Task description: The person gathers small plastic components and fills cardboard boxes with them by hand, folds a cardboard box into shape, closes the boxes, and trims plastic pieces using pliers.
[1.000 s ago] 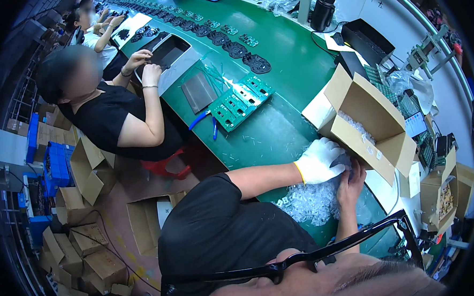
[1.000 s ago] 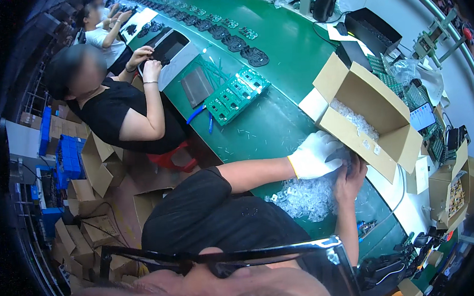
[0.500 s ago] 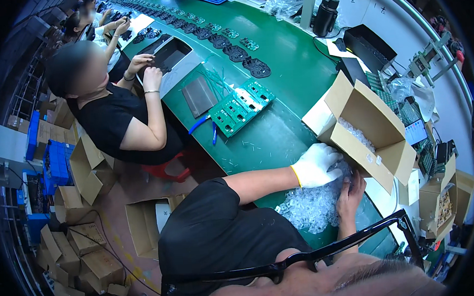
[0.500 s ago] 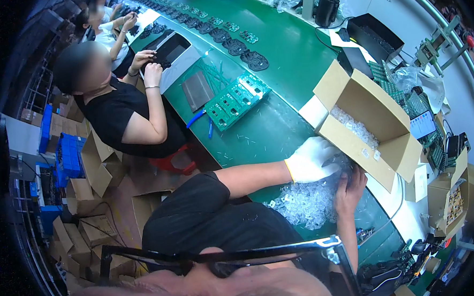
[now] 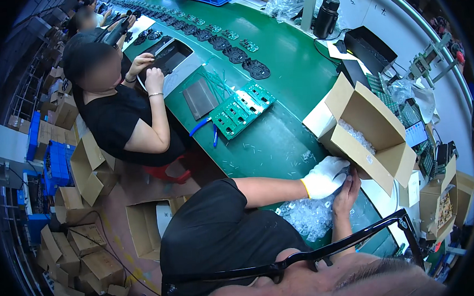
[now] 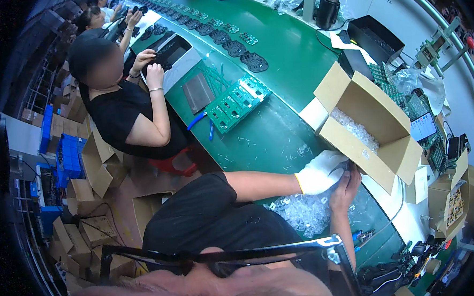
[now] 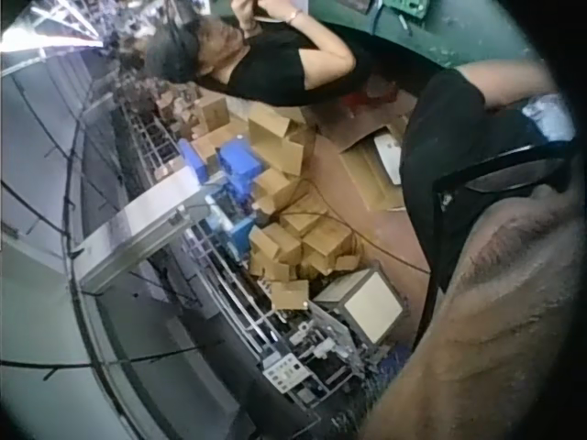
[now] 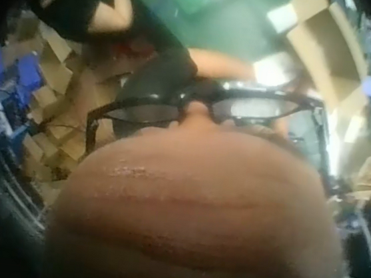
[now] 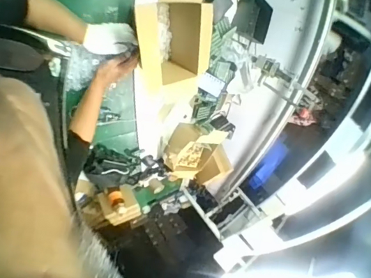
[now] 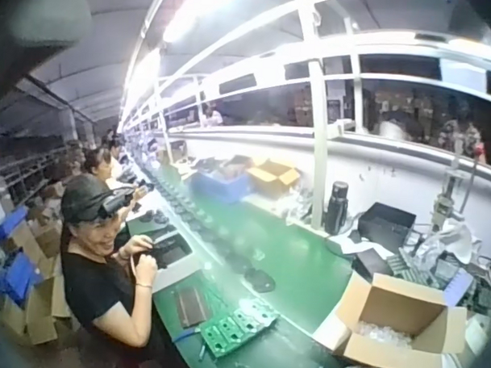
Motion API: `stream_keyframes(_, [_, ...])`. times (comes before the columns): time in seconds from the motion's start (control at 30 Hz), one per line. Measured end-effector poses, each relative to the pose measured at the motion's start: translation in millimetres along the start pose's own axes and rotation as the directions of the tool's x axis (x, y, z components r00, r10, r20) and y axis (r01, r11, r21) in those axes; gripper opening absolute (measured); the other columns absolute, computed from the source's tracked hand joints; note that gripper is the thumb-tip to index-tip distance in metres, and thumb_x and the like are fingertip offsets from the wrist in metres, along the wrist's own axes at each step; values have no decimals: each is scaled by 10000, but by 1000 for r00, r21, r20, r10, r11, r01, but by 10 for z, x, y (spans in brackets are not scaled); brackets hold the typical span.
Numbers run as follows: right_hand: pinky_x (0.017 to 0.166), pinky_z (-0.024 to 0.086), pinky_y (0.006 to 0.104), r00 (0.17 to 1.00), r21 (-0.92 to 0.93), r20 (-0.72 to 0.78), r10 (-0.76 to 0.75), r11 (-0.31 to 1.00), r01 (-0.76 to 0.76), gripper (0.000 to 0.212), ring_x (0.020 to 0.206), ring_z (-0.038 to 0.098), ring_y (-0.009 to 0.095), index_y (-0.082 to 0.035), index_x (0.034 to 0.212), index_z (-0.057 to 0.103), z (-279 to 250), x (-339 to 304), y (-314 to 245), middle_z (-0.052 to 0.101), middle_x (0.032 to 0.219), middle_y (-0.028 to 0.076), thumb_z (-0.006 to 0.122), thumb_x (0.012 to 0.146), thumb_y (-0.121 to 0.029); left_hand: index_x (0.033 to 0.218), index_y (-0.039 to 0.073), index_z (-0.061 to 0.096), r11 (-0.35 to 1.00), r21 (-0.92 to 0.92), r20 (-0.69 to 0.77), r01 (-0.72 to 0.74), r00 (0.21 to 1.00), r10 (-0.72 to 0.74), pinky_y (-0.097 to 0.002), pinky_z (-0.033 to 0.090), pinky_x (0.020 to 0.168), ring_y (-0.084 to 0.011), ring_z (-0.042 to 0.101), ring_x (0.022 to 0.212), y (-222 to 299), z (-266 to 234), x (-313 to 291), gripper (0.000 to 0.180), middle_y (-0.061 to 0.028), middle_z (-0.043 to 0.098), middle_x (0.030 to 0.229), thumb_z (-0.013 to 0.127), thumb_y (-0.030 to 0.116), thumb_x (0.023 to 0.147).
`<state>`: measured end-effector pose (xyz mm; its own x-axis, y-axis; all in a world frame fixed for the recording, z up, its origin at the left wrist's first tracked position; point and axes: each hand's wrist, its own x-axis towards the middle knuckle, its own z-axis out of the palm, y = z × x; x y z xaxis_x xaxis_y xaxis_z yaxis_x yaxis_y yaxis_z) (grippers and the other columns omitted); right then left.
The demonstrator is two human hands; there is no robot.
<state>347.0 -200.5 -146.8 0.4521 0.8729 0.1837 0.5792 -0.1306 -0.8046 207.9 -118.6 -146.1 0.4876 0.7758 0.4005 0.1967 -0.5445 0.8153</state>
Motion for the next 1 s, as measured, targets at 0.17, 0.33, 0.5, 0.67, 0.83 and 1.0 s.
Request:
stream_keyframes(0.17, [1211, 419, 439, 994, 422, -52, 100, 904, -69, 528, 1416, 564, 316, 104, 1520, 549, 88, -9, 50, 596, 1548, 234, 502, 1163, -282, 1419, 27, 631, 998, -62, 8, 0, 1000, 1, -518, 513, 1088, -453, 631, 1254, -120, 259, -51, 423, -235, 674, 1334, 639, 230, 1048])
stream_keyframes(0.33, [1198, 433, 409, 983, 580, -46, 178, 806, -119, 495, 1373, 596, 292, 109, 1498, 567, 134, 18, -58, 632, 1496, 204, 525, 1151, -241, 1431, 31, 619, 981, -192, -49, 36, 998, -46, -500, 513, 1094, -429, 629, 1279, -10, 257, -61, 422, -223, 660, 1373, 641, 210, 1050])
stream_keyframes(0.5, [1074, 510, 374, 968, 583, -104, 227, 803, -126, 437, 1221, 668, 262, 98, 1432, 629, 69, 37, -214, 704, 1354, 182, 532, 1137, -211, 1435, 32, 618, 963, -267, -52, 40, 997, -55, -487, 514, 1107, -420, 627, 1303, 71, 293, -41, 424, -219, 660, 1380, 645, 202, 1048])
stream_keyframes(0.67, [999, 546, 374, 959, 622, -156, 237, 778, -91, 438, 1144, 697, 256, 98, 1411, 638, -11, 26, -320, 727, 1287, 179, 537, 1124, -217, 1432, 41, 628, 979, 4, -5, -206, 979, 206, -500, 490, 1160, -414, 615, 1351, 70, 386, -48, 406, -211, 646, 1439, 605, 209, 1063])
stream_keyframes(0.83, [950, 575, 381, 969, 551, -151, 195, 830, -82, 466, 1114, 702, 261, 115, 1434, 608, -165, -60, -494, 713, 1287, 203, 529, 1116, -217, 1343, 28, 666, 944, -327, -51, -52, 998, 37, -517, 530, 1057, -446, 640, 1226, 314, 324, 35, 386, -238, 678, 1330, 616, 271, 1048])
stream_keyframes(1.0, [962, 596, 371, 968, 711, -145, 204, 702, -42, 471, 1128, 705, 241, 125, 1465, 581, -213, -128, -616, 703, 1330, 194, 525, 1139, -209, 1460, 21, 624, 929, -367, 69, 40, 997, -16, -451, 485, 1171, -378, 611, 1385, 415, 283, -92, 448, -213, 673, 1442, 616, 269, 1086])
